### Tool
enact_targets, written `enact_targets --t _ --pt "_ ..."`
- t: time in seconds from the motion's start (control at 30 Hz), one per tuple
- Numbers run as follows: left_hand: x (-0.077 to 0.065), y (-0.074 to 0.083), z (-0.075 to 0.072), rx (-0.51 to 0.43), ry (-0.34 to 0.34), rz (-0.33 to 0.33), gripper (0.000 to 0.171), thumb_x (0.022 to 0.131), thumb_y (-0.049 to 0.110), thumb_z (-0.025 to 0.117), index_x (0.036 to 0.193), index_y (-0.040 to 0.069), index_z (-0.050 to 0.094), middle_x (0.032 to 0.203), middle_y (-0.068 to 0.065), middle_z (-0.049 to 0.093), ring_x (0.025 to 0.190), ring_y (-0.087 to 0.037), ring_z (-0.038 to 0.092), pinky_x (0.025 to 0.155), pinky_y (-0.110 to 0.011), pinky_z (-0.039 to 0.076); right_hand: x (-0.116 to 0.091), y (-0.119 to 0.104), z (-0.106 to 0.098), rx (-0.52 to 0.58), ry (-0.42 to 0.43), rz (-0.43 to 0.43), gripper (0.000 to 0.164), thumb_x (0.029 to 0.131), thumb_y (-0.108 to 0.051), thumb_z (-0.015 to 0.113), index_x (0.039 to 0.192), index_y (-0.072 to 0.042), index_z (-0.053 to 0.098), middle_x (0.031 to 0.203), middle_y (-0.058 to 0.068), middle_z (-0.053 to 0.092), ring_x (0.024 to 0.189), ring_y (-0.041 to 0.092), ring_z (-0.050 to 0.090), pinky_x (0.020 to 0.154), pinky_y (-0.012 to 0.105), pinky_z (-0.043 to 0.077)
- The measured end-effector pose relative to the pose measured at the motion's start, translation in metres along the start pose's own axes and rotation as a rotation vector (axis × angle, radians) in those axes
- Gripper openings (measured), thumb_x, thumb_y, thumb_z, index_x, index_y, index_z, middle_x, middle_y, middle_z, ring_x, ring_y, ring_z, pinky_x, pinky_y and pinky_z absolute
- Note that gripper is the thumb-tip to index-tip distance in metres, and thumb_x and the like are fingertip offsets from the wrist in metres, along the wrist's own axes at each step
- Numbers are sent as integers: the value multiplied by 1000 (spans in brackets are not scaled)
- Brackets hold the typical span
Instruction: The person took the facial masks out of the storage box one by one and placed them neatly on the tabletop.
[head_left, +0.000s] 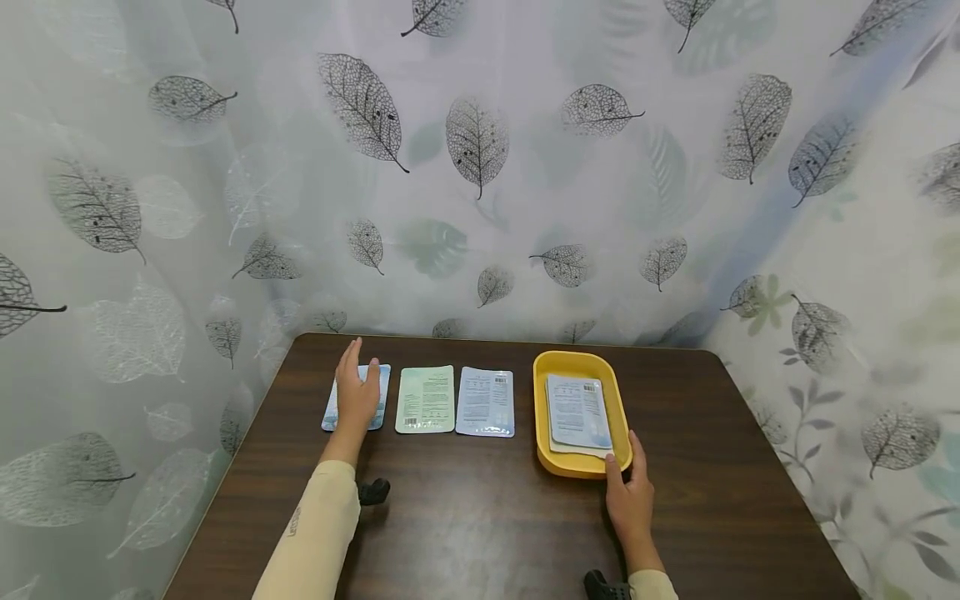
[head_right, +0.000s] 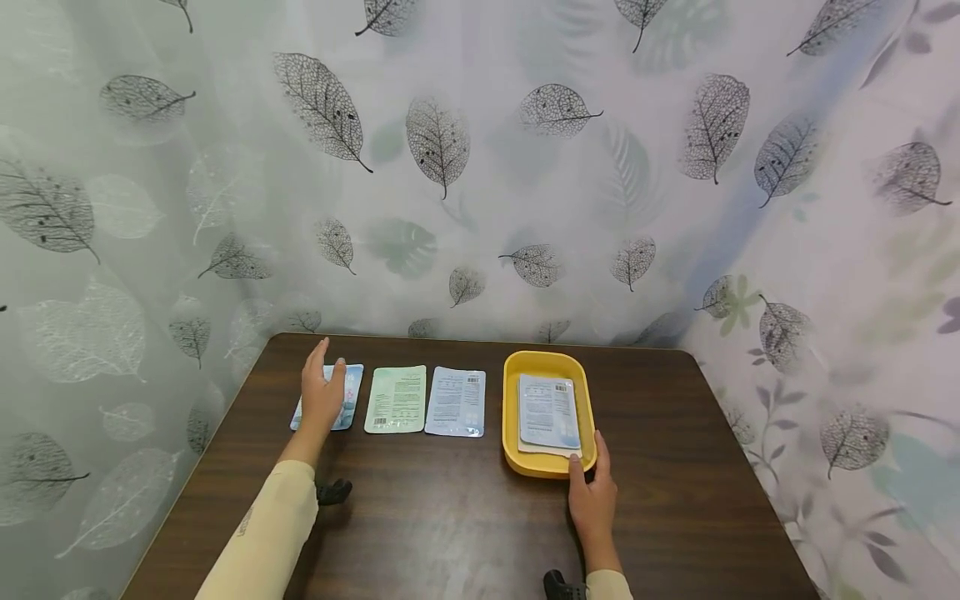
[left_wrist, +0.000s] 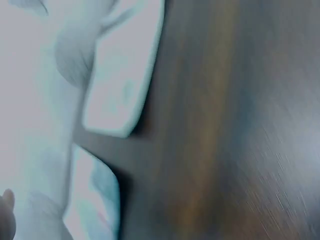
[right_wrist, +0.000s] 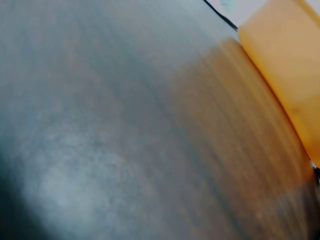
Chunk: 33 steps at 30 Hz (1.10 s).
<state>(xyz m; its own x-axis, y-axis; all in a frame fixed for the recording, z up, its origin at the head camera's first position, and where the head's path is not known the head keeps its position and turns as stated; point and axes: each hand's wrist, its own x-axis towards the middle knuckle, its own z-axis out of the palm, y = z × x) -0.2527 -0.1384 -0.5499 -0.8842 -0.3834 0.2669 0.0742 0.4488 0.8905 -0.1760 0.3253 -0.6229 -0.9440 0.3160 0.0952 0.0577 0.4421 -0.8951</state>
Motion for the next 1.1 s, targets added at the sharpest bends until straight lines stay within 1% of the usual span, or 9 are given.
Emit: enact_targets --t 0.17,0.3,0.47,0.53,0.67,0.73,0.9,0.97,1.1 --pt "3 31 17 -140 -42 22 58 109 27 45 163 17 27 168 -13 25 156 -36 23 125 -59 23 -2 2 1 -9 10 -8 64 105 -38 54 163 -28 28 163 16 38 149 41 38 119 62 31" --pt "3 57 31 -264 -85 35 58 109 24 44 163 14 24 168 -10 27 155 -31 26 126 -52 25 -7 3 3 -5 23 -10 64 105 -39 53 163 -26 28 164 16 38 149 41 38 118 63 31" --pt "0 89 48 -392 -156 46 58 109 21 43 163 15 23 168 -4 28 155 -27 27 126 -48 27 -14 3 6 -9 42 -10 64 105 -39 53 163 -28 27 163 16 39 148 41 39 118 63 31" --pt "-2 100 56 -432 -185 54 58 109 23 44 163 17 24 167 -2 29 155 -25 28 126 -47 28 -17 2 7 -10 46 -10 64 105 -38 53 163 -29 27 163 17 39 148 41 38 118 63 31" --pt "-9 121 76 -474 -234 86 59 108 24 45 163 17 24 166 -3 31 154 -26 29 126 -45 30 -22 1 7 -15 50 -9 64 105 -38 53 163 -27 28 163 18 39 148 42 39 118 63 31" --pt "-15 132 88 -480 -254 97 59 108 25 46 162 18 25 165 -3 33 153 -27 31 125 -44 31 -25 -1 7 -16 51 -10 64 105 -37 54 163 -25 28 162 18 39 148 43 39 118 64 31" --pt "-33 153 118 -494 -302 120 59 106 22 48 161 14 29 163 -8 38 151 -32 37 123 -45 35 -31 -3 5 -13 59 -7 64 105 -35 55 162 -24 30 162 18 40 147 43 39 118 63 31" --pt "-41 159 130 -503 -344 120 59 107 23 48 162 14 27 164 -8 37 151 -33 35 123 -46 34 -33 -4 5 -15 62 -5 64 105 -35 54 162 -23 30 162 18 40 147 43 39 118 64 31" --pt "-59 167 150 -513 -439 93 60 108 27 47 163 19 24 167 -6 32 154 -31 31 125 -47 30 -37 -4 5 -24 61 4 64 105 -37 54 162 -25 29 162 18 39 147 44 39 118 64 31"
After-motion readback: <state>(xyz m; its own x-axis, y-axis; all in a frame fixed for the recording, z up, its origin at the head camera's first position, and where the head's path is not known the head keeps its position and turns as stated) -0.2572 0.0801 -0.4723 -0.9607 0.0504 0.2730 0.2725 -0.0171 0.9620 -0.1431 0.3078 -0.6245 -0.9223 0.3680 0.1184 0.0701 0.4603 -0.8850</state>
